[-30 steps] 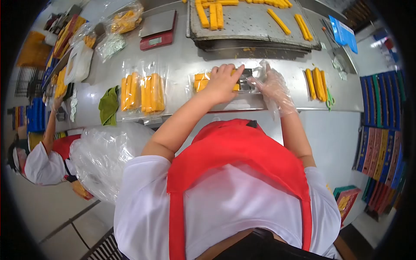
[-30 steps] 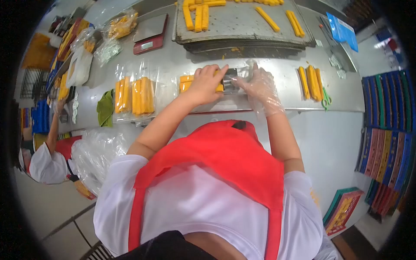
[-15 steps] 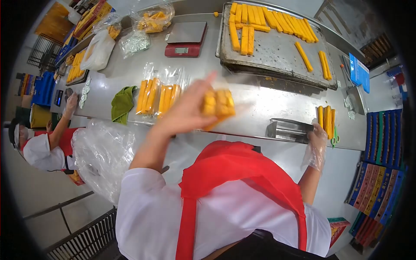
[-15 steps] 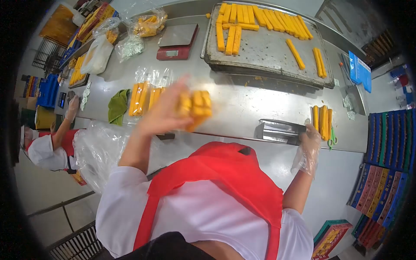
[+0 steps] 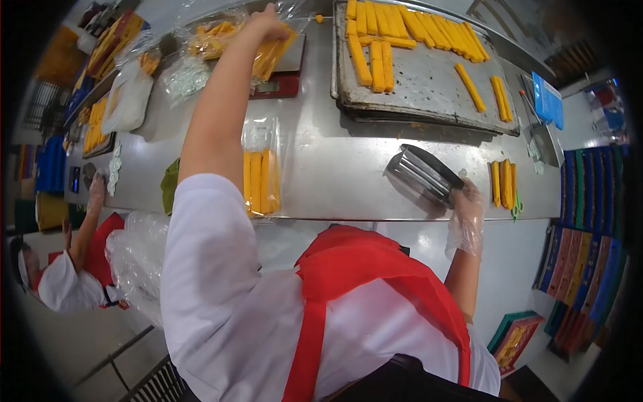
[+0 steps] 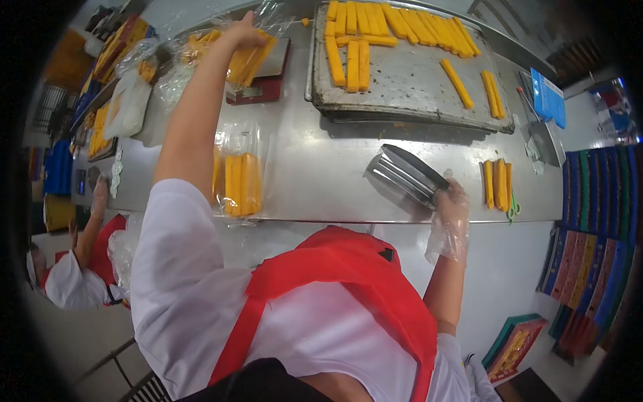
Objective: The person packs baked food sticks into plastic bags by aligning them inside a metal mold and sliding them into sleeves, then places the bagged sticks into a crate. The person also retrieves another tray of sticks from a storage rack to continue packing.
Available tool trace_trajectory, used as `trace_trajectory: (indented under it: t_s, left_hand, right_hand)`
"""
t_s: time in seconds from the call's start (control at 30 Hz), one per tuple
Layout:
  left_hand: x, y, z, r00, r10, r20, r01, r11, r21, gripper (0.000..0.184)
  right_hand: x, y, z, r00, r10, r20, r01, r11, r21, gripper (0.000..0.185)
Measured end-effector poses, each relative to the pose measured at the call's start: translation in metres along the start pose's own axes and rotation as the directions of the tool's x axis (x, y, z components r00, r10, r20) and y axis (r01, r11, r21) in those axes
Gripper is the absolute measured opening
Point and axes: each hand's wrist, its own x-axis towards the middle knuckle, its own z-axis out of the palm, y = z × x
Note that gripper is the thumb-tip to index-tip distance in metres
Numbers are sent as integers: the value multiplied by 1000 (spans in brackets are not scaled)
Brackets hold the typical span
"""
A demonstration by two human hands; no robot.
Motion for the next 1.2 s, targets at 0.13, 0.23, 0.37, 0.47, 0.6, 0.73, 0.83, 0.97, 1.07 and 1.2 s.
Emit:
trace_trajectory:
  t_s: [0.13,0.23,0.37,0.47,0.6,0.73,0.83,0.97,1.07,1.2]
  left_hand:
    - [30,-11,37,987,-19,-159,16,1000,-23,94]
    - [-41,9,-14,950,96,-297,-136,984,-118,91]
    - [-16,-98,-27,924,211,-320,-264,956,-130,73]
    - [-21,-147,-26,909,81,-409,-158,975,-158,57]
    - [-48,-151,-13,914,-43,-404,10,997,-83,56]
    - [-73,-138,-2,834,-15,-552,-84,985,-153,49]
    - [-97,-127,-7,817,31,-576,-184,961,-209,51]
    - [-121,-126,-17,852,36,-522,-218,932,-291,49]
    - [-128,-127,-23,864,-1,-503,-134,963,-232,48]
    - [-120,-121,-24,883,85,-462,-272,894,-355,54]
  right_hand:
    - [-21,-19,9,993,105,-53,-105,994,4,47]
    - [-25,-17,13,989,117,-88,-107,988,110,47]
    - [-26,-15,15,992,122,-28,-110,958,265,48]
    - [-28,-24,18,986,158,-43,-145,964,224,47]
    - [-27,-16,15,987,143,-74,-129,976,177,47]
    - [-29,-13,16,983,134,-129,-111,979,171,46]
    - [-29,-17,17,981,132,-140,-110,981,158,46]
    - [-33,-24,27,984,133,-121,-104,971,217,46]
    - [-26,-13,23,992,109,-63,-93,972,215,47]
    - [-33,-29,27,983,175,-61,-165,977,138,49]
